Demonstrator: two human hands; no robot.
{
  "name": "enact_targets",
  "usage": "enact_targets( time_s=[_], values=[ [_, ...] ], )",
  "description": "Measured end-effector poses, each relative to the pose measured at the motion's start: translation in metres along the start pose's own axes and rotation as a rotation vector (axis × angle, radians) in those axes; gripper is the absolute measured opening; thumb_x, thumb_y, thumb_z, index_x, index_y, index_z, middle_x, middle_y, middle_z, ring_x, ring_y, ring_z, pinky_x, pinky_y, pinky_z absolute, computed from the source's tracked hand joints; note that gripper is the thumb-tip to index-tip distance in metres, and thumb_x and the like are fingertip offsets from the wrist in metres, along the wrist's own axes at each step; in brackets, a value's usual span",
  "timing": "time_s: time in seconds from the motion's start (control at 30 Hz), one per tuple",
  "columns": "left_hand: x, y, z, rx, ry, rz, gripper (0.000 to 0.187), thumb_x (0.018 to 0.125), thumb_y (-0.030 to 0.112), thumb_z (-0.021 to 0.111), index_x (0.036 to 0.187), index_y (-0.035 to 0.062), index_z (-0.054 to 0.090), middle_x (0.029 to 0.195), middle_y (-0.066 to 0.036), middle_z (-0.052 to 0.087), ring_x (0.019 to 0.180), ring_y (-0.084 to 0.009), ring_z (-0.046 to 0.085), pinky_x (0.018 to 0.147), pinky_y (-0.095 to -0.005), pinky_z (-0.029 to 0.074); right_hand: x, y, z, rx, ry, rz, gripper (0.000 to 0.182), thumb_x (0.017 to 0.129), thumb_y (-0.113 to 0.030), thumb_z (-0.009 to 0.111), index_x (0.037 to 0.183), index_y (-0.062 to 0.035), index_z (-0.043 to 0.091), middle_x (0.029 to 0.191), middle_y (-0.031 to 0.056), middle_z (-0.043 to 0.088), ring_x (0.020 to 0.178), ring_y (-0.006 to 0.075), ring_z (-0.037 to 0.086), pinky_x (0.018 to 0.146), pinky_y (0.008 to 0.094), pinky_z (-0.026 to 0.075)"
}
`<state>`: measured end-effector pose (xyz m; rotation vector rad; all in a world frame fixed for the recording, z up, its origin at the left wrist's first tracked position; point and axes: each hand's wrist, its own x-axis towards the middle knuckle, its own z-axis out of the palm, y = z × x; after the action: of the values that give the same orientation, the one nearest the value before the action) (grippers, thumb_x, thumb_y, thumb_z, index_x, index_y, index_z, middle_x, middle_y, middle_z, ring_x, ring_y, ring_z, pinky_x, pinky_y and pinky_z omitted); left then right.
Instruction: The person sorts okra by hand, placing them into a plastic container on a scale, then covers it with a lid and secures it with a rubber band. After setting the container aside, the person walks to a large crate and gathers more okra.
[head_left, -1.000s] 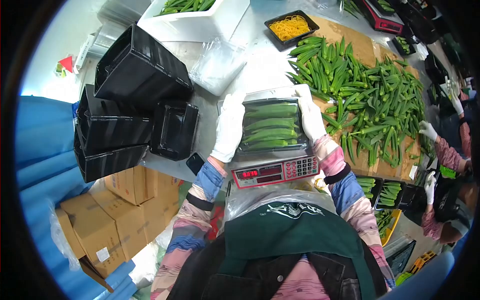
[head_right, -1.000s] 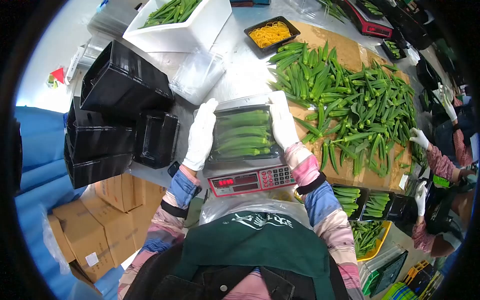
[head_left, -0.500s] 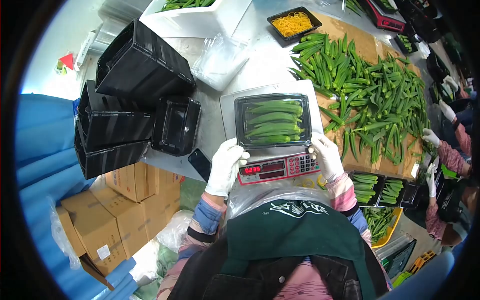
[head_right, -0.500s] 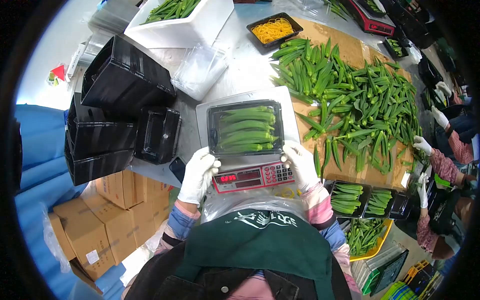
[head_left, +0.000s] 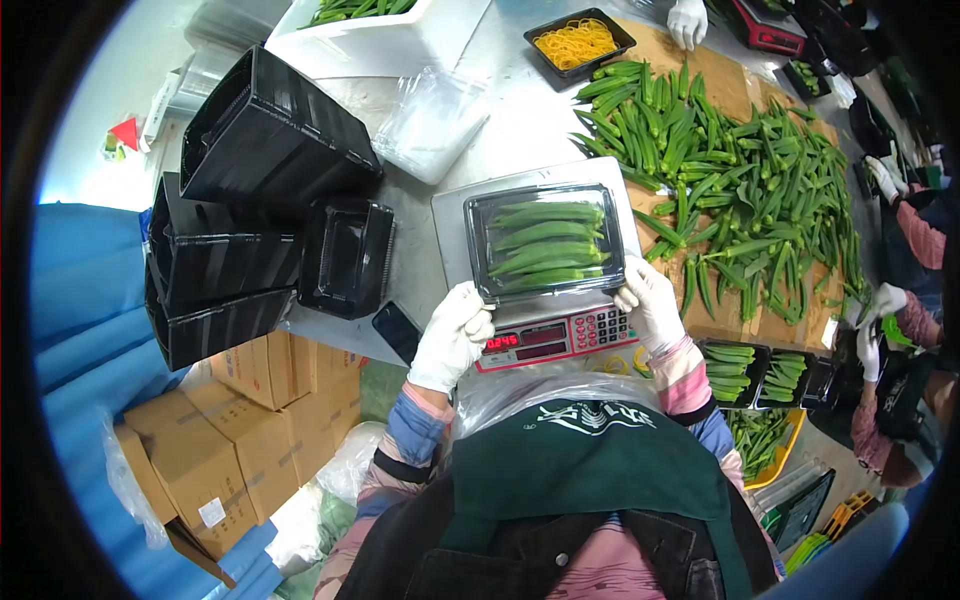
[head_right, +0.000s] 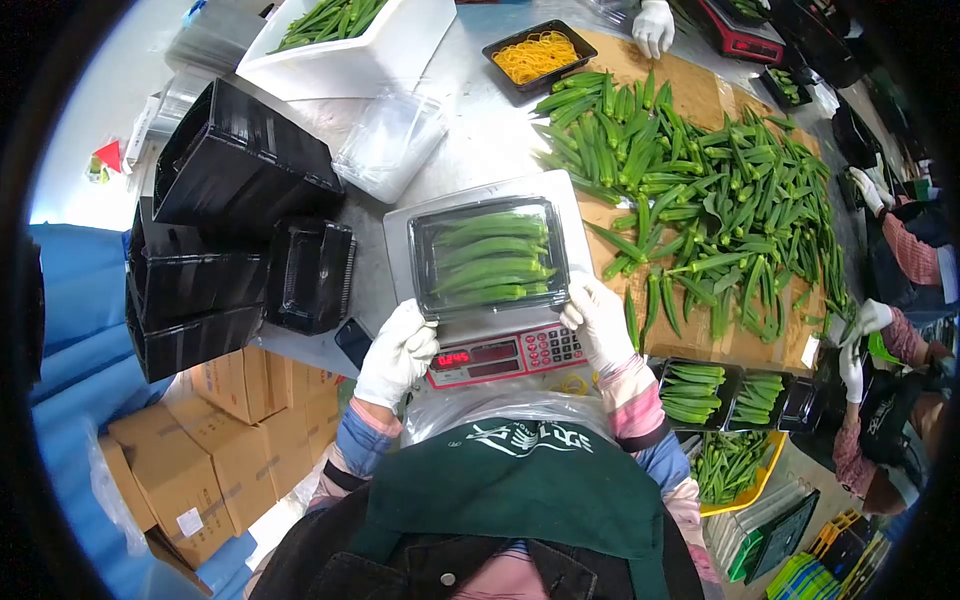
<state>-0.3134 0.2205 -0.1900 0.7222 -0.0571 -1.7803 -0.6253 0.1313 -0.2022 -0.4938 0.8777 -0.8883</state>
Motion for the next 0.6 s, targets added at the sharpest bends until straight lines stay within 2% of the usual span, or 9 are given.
enact_targets(
  time_s=[0.07, 0.17, 0.2, 0.3, 0.37, 0.43, 0.5, 0.57, 0.6],
  values=[
    [-0.004, -0.003, 0.000, 0.145, 0.062, 0.031, 0.026, 0.097, 0.009, 0.061, 0.120, -0.0014, 0.055, 0.098, -0.009, 0.062, 0.072, -0.0150, 0.063, 0.061, -0.0285, 0.051, -0.002, -0.009, -0.001, -0.111, 0.024, 0.043, 0.020, 0.100, -0.018, 0.059, 0.109, -0.0003, 0.063, 0.074, -0.0016, 0.057, 0.060, 0.0070, 0.048, 0.058, 0.0231, 0.042],
    [-0.012, 0.001, 0.019, 0.455, 0.209, 0.105, 0.026, 0.096, 0.008, 0.060, 0.120, -0.0034, 0.055, 0.097, -0.010, 0.063, 0.071, -0.0161, 0.063, 0.063, -0.0286, 0.053, 0.000, -0.038, 0.003, -0.546, 0.019, 0.055, 0.024, 0.100, -0.022, 0.059, 0.107, -0.0005, 0.064, 0.078, 0.0006, 0.062, 0.062, 0.0067, 0.051, 0.058, 0.0222, 0.042],
    [-0.011, 0.005, 0.023, 0.488, 0.215, 0.094, 0.026, 0.096, 0.007, 0.060, 0.119, -0.0039, 0.055, 0.096, -0.011, 0.063, 0.070, -0.0164, 0.064, 0.064, -0.0284, 0.053, 0.005, -0.041, 0.002, -0.563, 0.006, 0.037, 0.027, 0.100, -0.026, 0.060, 0.111, -0.0011, 0.066, 0.084, 0.0014, 0.067, 0.065, 0.0061, 0.054, 0.059, 0.0207, 0.043],
    [-0.008, 0.018, 0.034, 0.611, 0.246, 0.036, 0.031, 0.097, 0.011, 0.060, 0.124, -0.0034, 0.055, 0.099, -0.010, 0.065, 0.077, -0.0152, 0.065, 0.069, -0.0268, 0.055, 0.014, -0.052, 0.010, -0.590, 0.131, 0.012, 0.031, 0.099, -0.026, 0.061, 0.118, -0.0029, 0.066, 0.089, -0.0003, 0.068, 0.069, 0.0063, 0.057, 0.061, 0.0196, 0.045],
    [-0.003, 0.027, 0.036, 0.731, 0.270, 0.036, 0.035, 0.098, 0.013, 0.061, 0.128, -0.0029, 0.054, 0.101, -0.008, 0.065, 0.080, -0.0136, 0.065, 0.069, -0.0263, 0.055, 0.025, -0.049, 0.019, -0.574, 0.175, -0.111, 0.034, 0.099, -0.026, 0.061, 0.125, -0.0041, 0.065, 0.097, 0.0000, 0.069, 0.077, 0.0065, 0.059, 0.065, 0.0205, 0.046],
    [0.012, 0.035, 0.033, 0.868, 0.315, 0.149, 0.043, 0.100, 0.018, 0.060, 0.138, 0.0020, 0.052, 0.109, -0.005, 0.066, 0.087, -0.0111, 0.063, 0.074, -0.0251, 0.054, 0.041, -0.053, 0.032, -0.586, 0.180, -0.211, 0.035, 0.100, -0.026, 0.061, 0.126, -0.0035, 0.064, 0.100, 0.0012, 0.069, 0.080, 0.0065, 0.060, 0.067, 0.0212, 0.047],
    [0.034, 0.044, 0.039, 0.790, 0.352, 0.244, 0.042, 0.101, 0.020, 0.059, 0.139, 0.0044, 0.054, 0.112, -0.004, 0.065, 0.089, -0.0111, 0.062, 0.077, -0.0277, 0.053, 0.060, -0.060, 0.043, -0.692, 0.171, -0.212, 0.033, 0.099, -0.024, 0.062, 0.122, -0.0013, 0.066, 0.096, 0.0020, 0.068, 0.080, 0.0058, 0.058, 0.069, 0.0218, 0.047],
    [0.058, 0.053, 0.046, 0.778, 0.279, 0.277, 0.041, 0.101, 0.021, 0.059, 0.138, 0.0040, 0.055, 0.116, -0.004, 0.065, 0.093, -0.0112, 0.061, 0.081, -0.0285, 0.052, 0.085, -0.057, 0.045, -0.710, 0.159, -0.276, 0.031, 0.099, -0.024, 0.062, 0.119, -0.0010, 0.067, 0.092, 0.0011, 0.068, 0.077, 0.0055, 0.057, 0.068, 0.0216, 0.047],
    [0.066, 0.055, 0.049, 0.770, 0.242, 0.295, 0.040, 0.101, 0.022, 0.059, 0.137, 0.0038, 0.056, 0.118, -0.005, 0.065, 0.095, -0.0112, 0.061, 0.084, -0.0289, 0.052, 0.092, -0.061, 0.046, -0.683, 0.138, -0.214, 0.028, 0.098, -0.023, 0.063, 0.114, -0.0008, 0.069, 0.088, -0.0005, 0.067, 0.076, 0.0052, 0.056, 0.067, 0.0221, 0.046]
  ],
)
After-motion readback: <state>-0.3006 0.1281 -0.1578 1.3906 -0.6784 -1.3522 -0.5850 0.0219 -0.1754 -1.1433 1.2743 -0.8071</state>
